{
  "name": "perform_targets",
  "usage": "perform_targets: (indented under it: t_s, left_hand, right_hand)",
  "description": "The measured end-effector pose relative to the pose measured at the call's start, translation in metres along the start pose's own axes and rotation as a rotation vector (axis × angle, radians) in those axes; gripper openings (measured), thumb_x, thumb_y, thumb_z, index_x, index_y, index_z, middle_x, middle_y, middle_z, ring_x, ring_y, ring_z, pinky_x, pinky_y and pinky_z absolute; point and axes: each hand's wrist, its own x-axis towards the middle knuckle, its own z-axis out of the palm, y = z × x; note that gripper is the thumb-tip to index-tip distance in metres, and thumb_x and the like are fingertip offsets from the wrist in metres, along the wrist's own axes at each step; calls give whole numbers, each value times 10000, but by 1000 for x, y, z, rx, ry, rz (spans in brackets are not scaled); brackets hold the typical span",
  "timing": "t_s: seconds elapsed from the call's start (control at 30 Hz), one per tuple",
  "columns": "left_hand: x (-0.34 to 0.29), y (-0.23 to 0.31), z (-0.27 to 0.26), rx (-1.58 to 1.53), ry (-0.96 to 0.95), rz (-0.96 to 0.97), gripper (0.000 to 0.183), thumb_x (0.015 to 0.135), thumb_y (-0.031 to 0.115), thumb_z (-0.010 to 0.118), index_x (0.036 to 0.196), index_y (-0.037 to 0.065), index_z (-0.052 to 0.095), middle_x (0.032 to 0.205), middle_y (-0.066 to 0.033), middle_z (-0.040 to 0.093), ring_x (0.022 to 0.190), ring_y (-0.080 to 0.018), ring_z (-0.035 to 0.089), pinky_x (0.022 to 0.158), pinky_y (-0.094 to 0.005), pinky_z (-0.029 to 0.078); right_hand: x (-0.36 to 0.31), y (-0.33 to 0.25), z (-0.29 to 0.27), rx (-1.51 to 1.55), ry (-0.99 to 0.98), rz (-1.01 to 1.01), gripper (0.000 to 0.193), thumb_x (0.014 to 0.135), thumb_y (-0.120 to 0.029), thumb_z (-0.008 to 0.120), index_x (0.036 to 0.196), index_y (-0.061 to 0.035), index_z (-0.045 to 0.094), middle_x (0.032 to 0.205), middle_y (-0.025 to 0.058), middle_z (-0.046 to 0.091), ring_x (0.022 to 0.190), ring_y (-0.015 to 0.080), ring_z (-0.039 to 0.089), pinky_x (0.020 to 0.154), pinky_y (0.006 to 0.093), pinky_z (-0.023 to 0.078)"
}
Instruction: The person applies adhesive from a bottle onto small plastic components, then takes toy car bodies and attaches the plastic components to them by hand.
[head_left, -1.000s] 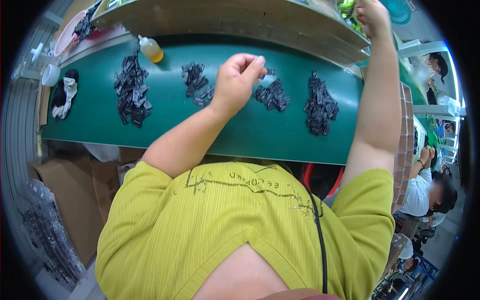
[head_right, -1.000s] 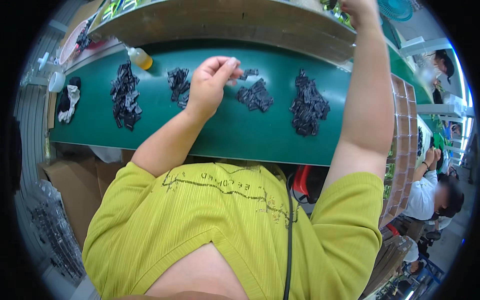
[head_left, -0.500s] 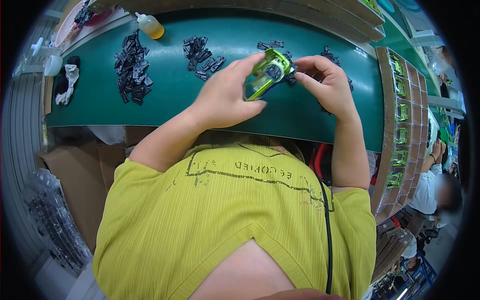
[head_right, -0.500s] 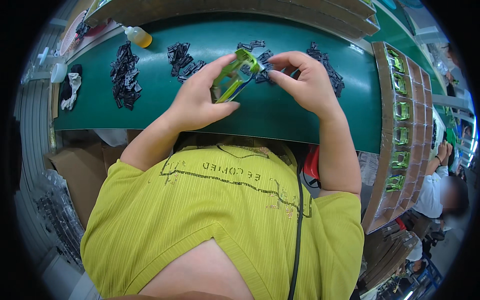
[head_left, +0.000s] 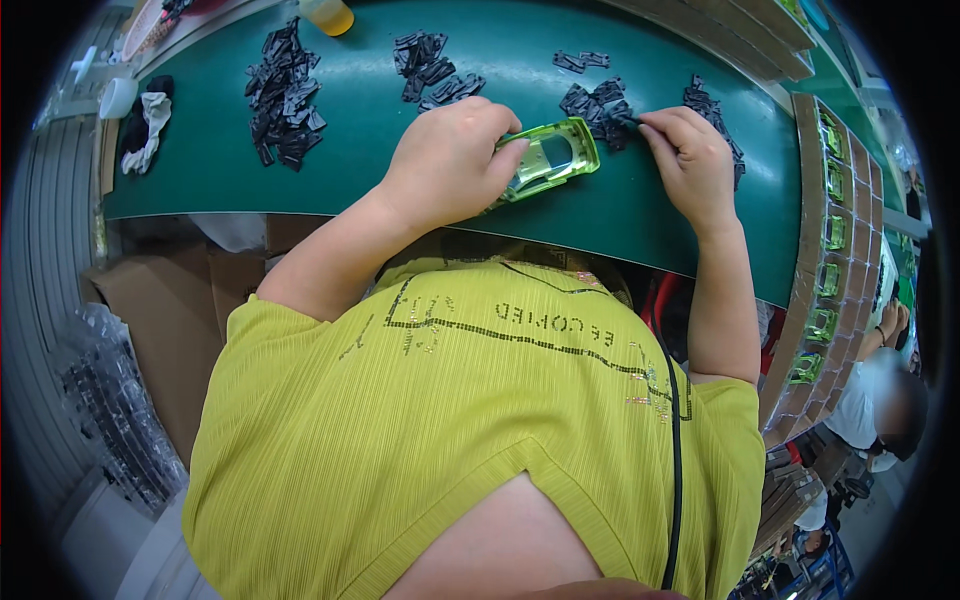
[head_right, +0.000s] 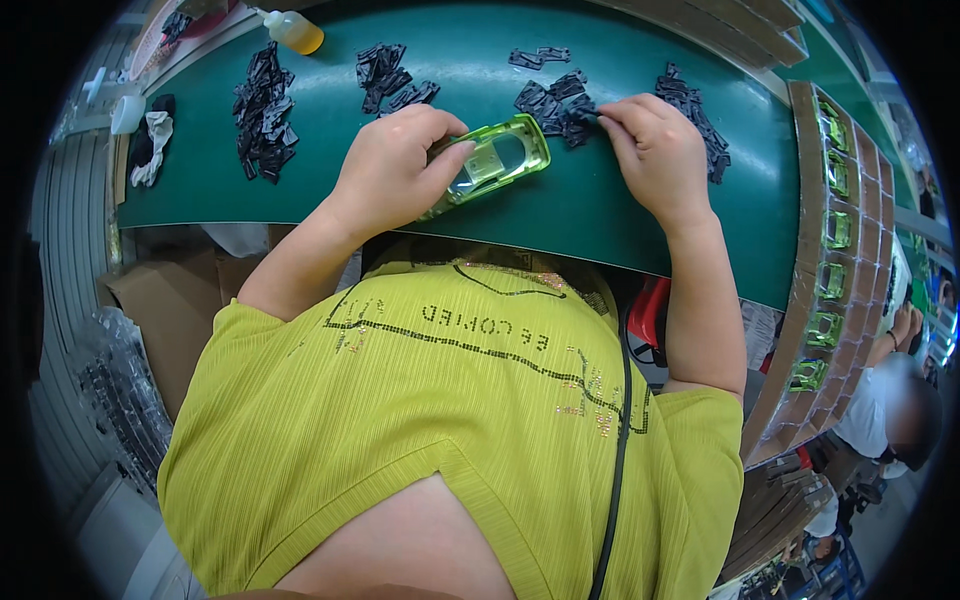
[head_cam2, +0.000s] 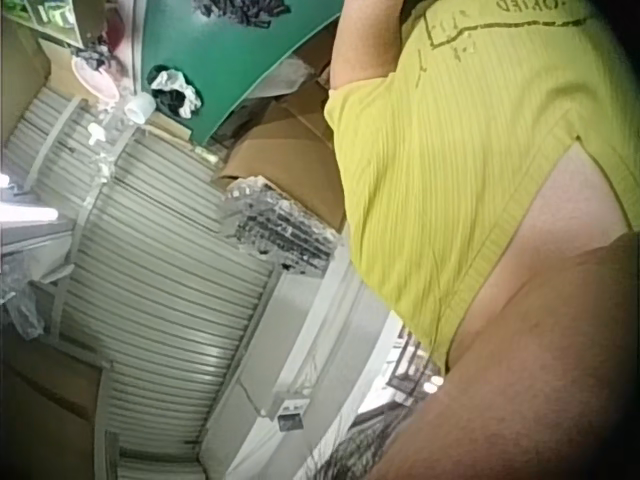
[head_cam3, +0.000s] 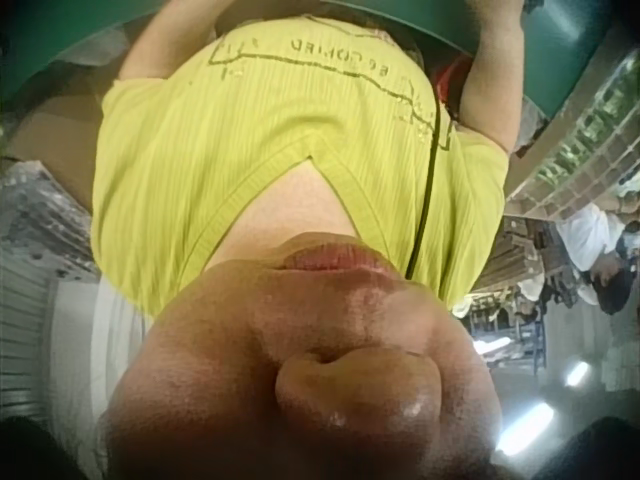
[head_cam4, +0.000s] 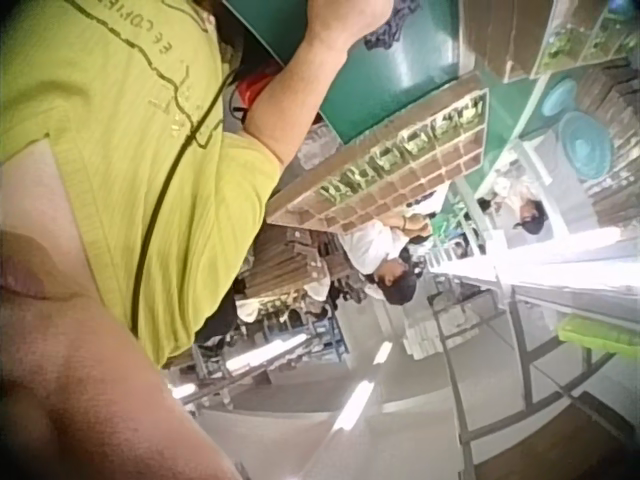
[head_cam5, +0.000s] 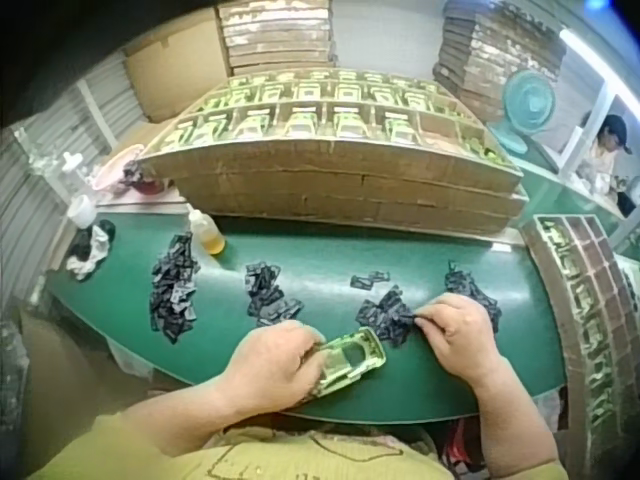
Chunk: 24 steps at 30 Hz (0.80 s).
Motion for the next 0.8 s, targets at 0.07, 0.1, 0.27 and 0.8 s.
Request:
perform_targets:
  t_s: [0.07, 0.1, 0.27, 0.8]
  left_hand:
    - [-3, 4, -1, 39, -8, -37, 462, 828, 299, 751, 1186, 31, 632, 858, -98, 658, 714, -243, 652, 630, -357, 518]
    - [-4, 13, -7, 57, -52, -87, 491, 814, 288, 758, 1212, 39, 615, 818, -88, 652, 685, -238, 643, 613, -360, 514]
    - [-1, 11, -6, 120, 207, 43, 523, 770, 239, 771, 1230, 56, 601, 719, -67, 627, 657, -222, 631, 597, -354, 509]
    - [18, -14, 19, -20, 292, -10, 306, 826, 157, 742, 1097, 41, 657, 824, -94, 673, 675, -205, 646, 612, -301, 519]
  right_hand:
    - [-2, -3, -1, 57, 78, 78, 87, 867, -91, 693, 937, -41, 710, 851, 88, 699, 745, 221, 673, 685, 297, 529]
    - [-3, -6, -2, 63, 74, 76, 87, 867, -91, 693, 937, -41, 710, 851, 88, 699, 745, 221, 673, 685, 297, 529]
    - [-11, -17, -2, 487, 77, 400, 115, 889, -89, 691, 980, -20, 690, 810, 9, 672, 730, 59, 605, 674, 211, 483]
    - [0, -12, 15, 784, 105, 609, 148, 916, -154, 708, 986, -24, 709, 836, 13, 690, 721, 74, 632, 662, 215, 508]
